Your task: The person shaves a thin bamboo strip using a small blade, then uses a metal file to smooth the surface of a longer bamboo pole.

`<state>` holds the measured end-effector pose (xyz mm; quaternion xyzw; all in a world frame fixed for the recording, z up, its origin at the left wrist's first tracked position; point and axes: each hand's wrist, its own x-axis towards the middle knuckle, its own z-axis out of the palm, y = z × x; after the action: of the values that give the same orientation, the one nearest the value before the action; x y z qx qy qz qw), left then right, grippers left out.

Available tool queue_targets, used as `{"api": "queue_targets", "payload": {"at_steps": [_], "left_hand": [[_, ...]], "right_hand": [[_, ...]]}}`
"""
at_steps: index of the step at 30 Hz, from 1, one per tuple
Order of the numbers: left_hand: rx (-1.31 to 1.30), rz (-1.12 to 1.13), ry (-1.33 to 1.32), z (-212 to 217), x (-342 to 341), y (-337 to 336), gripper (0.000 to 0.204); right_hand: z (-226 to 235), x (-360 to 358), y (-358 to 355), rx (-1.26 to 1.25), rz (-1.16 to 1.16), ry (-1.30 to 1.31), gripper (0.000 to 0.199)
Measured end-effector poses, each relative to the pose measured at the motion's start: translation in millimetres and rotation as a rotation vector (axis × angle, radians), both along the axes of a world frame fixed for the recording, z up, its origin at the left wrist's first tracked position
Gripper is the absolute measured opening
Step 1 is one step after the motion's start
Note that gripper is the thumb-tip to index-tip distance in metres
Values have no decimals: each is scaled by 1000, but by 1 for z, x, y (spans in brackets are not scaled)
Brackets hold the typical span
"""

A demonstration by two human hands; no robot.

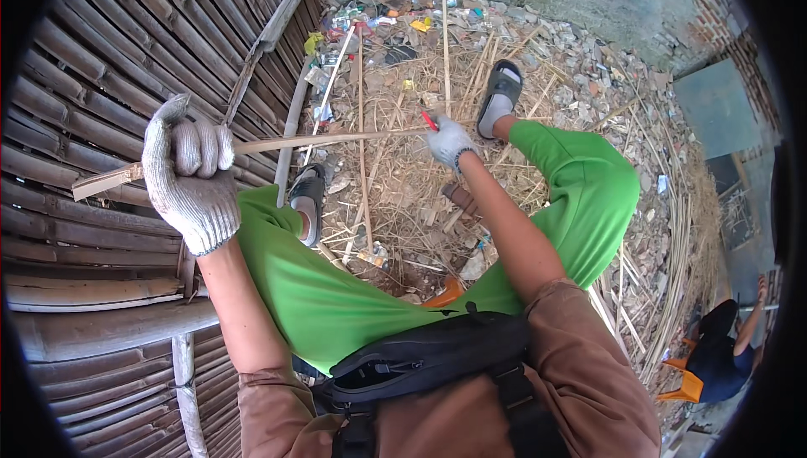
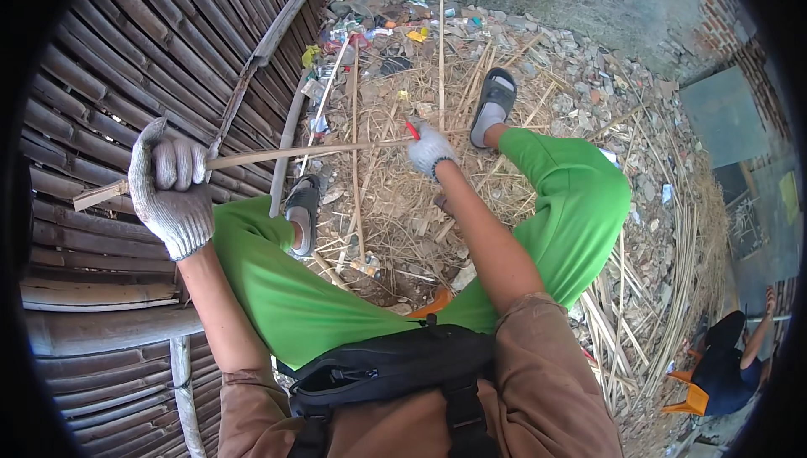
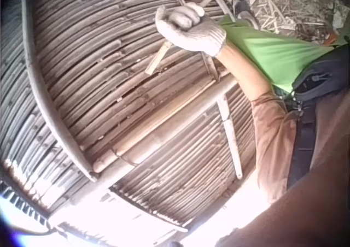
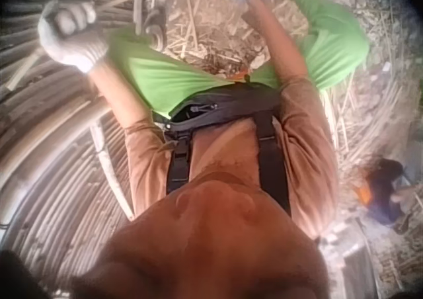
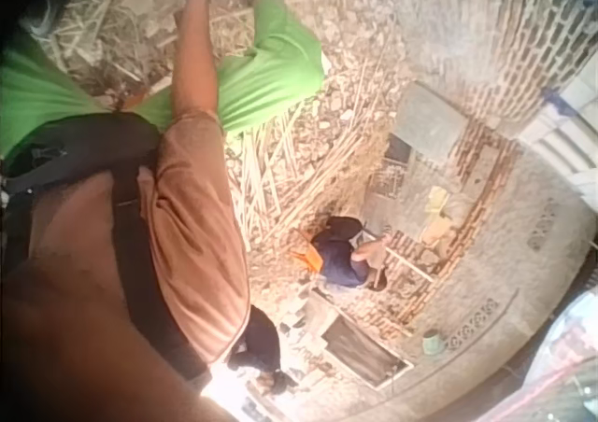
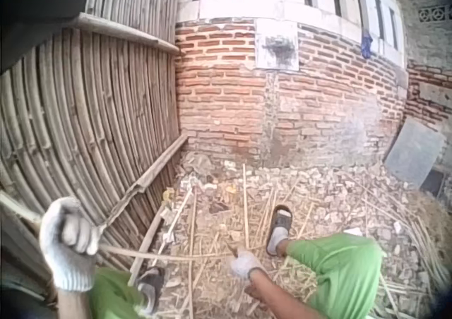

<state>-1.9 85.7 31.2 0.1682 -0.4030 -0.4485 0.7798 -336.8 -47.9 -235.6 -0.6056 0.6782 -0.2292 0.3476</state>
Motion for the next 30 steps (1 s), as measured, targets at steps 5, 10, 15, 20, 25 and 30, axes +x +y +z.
{"api": "queue_targets", "payload": {"at_steps": [5,10,15,20,25,30], "left_hand": [[14,-6,31,-3,12,6,36],[-16,16,-73,-4,25,14,39],[-37,49,-121,-7,5,3,41],[-41,-82,-112,-3,-26,-18,39],[-34,-88,-153,-4,-37,-27,38],[8,5,-153,-5,-37,-36,37]], "right_hand": [[-110,-56,32,565,381,556,54],[-81,-40,35,460,405,357,68],[153,-94,24,-269,116,-17,48],[174,-235,69,-590,-414,-222,36],[-80,-293,145,94,-426,247,53],[-221,-257,270,424,-459,448,61]]}}
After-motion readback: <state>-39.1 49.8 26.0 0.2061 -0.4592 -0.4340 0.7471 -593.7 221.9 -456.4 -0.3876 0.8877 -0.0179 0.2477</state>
